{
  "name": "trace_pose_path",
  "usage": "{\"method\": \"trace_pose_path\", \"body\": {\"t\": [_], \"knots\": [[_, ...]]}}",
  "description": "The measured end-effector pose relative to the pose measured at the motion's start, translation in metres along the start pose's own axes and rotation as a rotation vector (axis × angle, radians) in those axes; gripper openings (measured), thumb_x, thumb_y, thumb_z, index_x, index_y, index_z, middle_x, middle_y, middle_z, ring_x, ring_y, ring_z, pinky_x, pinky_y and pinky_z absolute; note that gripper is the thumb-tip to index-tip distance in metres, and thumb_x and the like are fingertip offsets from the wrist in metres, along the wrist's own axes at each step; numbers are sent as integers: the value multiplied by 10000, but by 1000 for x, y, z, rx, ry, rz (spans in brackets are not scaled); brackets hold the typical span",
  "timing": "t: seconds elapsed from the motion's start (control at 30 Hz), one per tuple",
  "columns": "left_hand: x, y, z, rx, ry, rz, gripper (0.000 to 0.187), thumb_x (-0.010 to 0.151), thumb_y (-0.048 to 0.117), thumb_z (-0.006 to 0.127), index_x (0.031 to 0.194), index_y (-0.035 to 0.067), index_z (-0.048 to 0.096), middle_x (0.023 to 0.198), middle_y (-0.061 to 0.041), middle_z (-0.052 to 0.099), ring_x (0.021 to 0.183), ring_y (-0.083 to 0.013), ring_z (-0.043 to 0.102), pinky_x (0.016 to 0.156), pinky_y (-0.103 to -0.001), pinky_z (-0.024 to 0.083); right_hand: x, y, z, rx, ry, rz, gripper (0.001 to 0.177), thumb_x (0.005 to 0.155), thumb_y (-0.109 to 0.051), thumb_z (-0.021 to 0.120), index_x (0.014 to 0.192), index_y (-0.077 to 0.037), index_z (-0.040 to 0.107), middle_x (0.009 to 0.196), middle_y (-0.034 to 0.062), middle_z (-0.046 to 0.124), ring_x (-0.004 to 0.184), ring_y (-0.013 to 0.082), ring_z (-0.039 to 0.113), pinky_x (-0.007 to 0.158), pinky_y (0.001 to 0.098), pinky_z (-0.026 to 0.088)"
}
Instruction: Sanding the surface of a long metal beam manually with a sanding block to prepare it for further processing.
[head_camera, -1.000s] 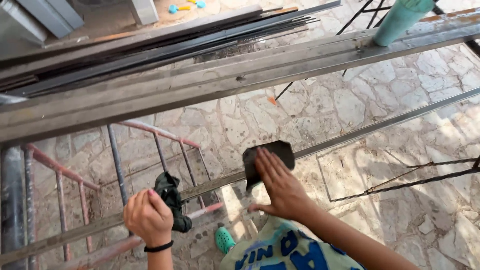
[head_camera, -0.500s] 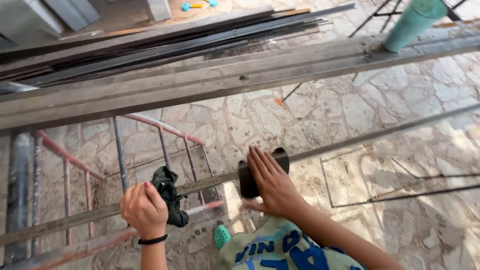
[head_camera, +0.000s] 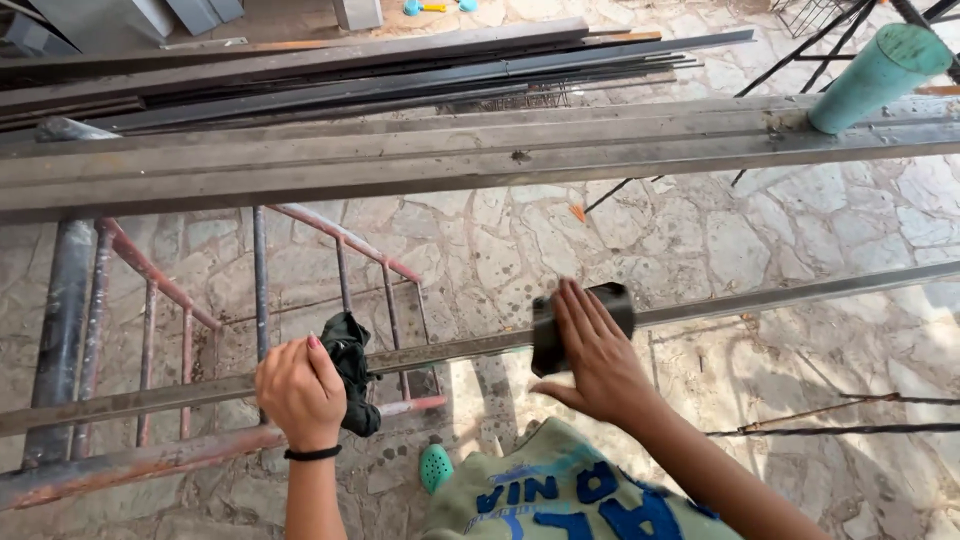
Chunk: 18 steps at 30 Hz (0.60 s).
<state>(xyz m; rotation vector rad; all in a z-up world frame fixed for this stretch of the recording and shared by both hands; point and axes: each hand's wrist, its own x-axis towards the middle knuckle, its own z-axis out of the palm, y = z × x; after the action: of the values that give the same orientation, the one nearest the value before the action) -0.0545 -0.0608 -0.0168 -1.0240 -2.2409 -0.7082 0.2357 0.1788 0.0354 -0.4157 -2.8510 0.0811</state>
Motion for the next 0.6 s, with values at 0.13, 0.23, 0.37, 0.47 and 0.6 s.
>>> {"method": "trace_pose_path", "body": {"t": [0.13,0.23,0.37,0.47,0.6], "knots": [[-7,-13,6,-46,-36,-1,486,1135,176,406,786,-3,693,777,-110,695,789,-310,654,721,-417,478,29,-43,6,249,-201,87,1261,823,-863,434,1586,42,-2,1687,224,1,1558,342,4,1251,441,31],[-37,-55,38,-318,42,-289,437,1156,133,361,812,27,608,697,-93,528,648,-245,471,645,-399,368,25,-58,-5,226,-83,-100,1147,876,-837,198,1587,53,63,1676,243,78,1569,339,61,1275,434,45],[22,17,-29,-556,592,-767,456,1120,438,490,959,65,699,907,-104,729,795,-209,715,700,-327,571,19,-51,-37,839,74,51,753,982,-479,335,1606,-103,142,1705,157,81,1590,350,23,1256,595,45],[60,161,-135,-898,622,-1089,511,1024,591,431,846,134,573,880,-47,664,848,-185,715,775,-307,603,13,-51,-46,1559,19,285,726,940,-493,300,1574,-141,306,1683,147,239,1525,385,249,1163,613,244],[76,232,-155,-1441,-370,288,370,1061,313,509,1118,6,707,1203,-150,726,1163,-309,719,1122,-455,533,-12,-40,-35,1822,-50,495,847,885,-720,229,1469,-136,420,1549,122,383,1356,375,453,1034,549,439]]}}
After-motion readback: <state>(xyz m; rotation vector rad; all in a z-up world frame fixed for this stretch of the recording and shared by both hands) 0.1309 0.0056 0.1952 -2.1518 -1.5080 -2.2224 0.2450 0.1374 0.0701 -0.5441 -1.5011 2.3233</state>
